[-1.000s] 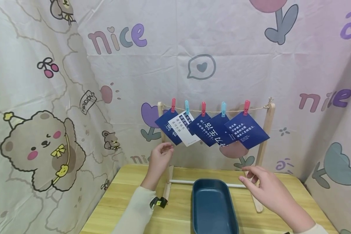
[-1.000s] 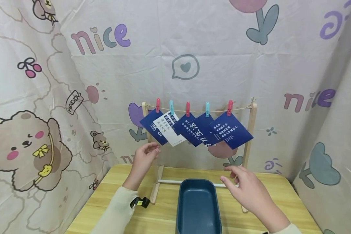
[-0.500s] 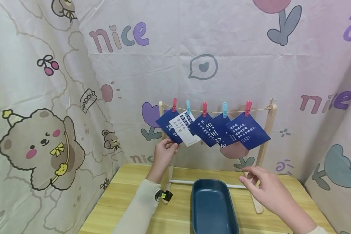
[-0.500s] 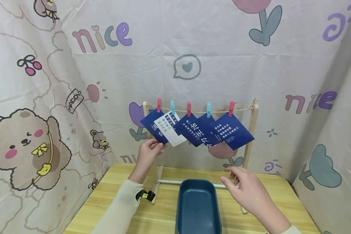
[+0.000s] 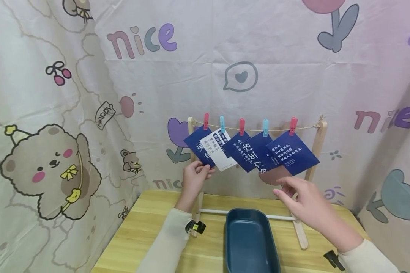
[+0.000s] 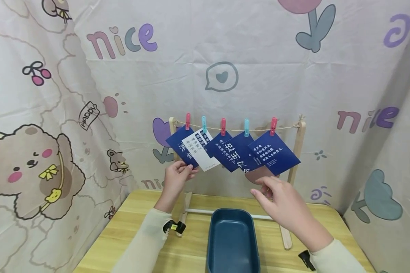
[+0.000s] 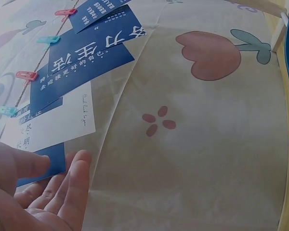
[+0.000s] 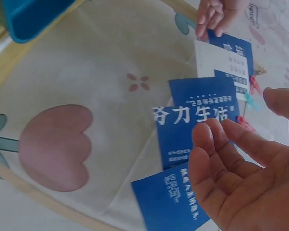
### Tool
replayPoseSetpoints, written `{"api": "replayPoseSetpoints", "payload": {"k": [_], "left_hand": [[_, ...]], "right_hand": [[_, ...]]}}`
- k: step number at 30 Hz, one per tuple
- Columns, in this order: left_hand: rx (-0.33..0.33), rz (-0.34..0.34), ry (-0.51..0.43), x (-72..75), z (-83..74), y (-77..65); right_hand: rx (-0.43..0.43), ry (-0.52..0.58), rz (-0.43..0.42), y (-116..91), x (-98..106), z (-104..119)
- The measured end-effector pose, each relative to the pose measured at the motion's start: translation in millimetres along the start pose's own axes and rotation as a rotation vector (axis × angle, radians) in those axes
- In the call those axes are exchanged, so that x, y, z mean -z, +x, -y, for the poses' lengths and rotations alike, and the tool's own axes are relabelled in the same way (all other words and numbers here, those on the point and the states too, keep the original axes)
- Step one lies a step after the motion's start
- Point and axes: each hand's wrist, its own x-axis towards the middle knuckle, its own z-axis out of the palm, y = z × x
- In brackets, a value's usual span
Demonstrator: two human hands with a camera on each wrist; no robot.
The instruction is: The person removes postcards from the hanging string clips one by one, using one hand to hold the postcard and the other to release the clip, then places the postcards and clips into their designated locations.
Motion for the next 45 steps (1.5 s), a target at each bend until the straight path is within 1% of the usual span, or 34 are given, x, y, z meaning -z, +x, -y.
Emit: {"api": "replayPoseSetpoints", "payload": {"k": [3,8,13,19,27,33,38,45], "left_hand": [[-0.005,0.005,-0.015,-1.9,0.6,0.1],[-0.007,0.001,-0.033,-2.5,1.6,0.1],[-0.015,-0.012,-0.044,-0.6,1.5,-1.8],[-0.011,-0.032,-0.040,0.9,1.3,-3.1],[-0.014,-0.046,-0.032,1.2,-1.9,-3.7],[-0.005,-0.051,-0.014,2.6,-3.0,-4.7],[-0.005,-0.052,-0.008,3.6,-2.0,-4.8],[0.009,-0.044,-0.002,5.0,-3.0,-5.7]], "right_hand": [[0.022,-0.019,-0.005,10,4,6],[0.038,-0.014,0.030,27,7,18],[0.011,0.029,0.070,45,8,32],[0.011,0.083,0.093,69,7,46],[-0.012,0.166,0.080,104,3,64],[0.006,0.243,0.043,131,0,79],[0.024,0.272,0.037,152,-3,91],[0.026,0.293,0.034,172,-10,104]]}}
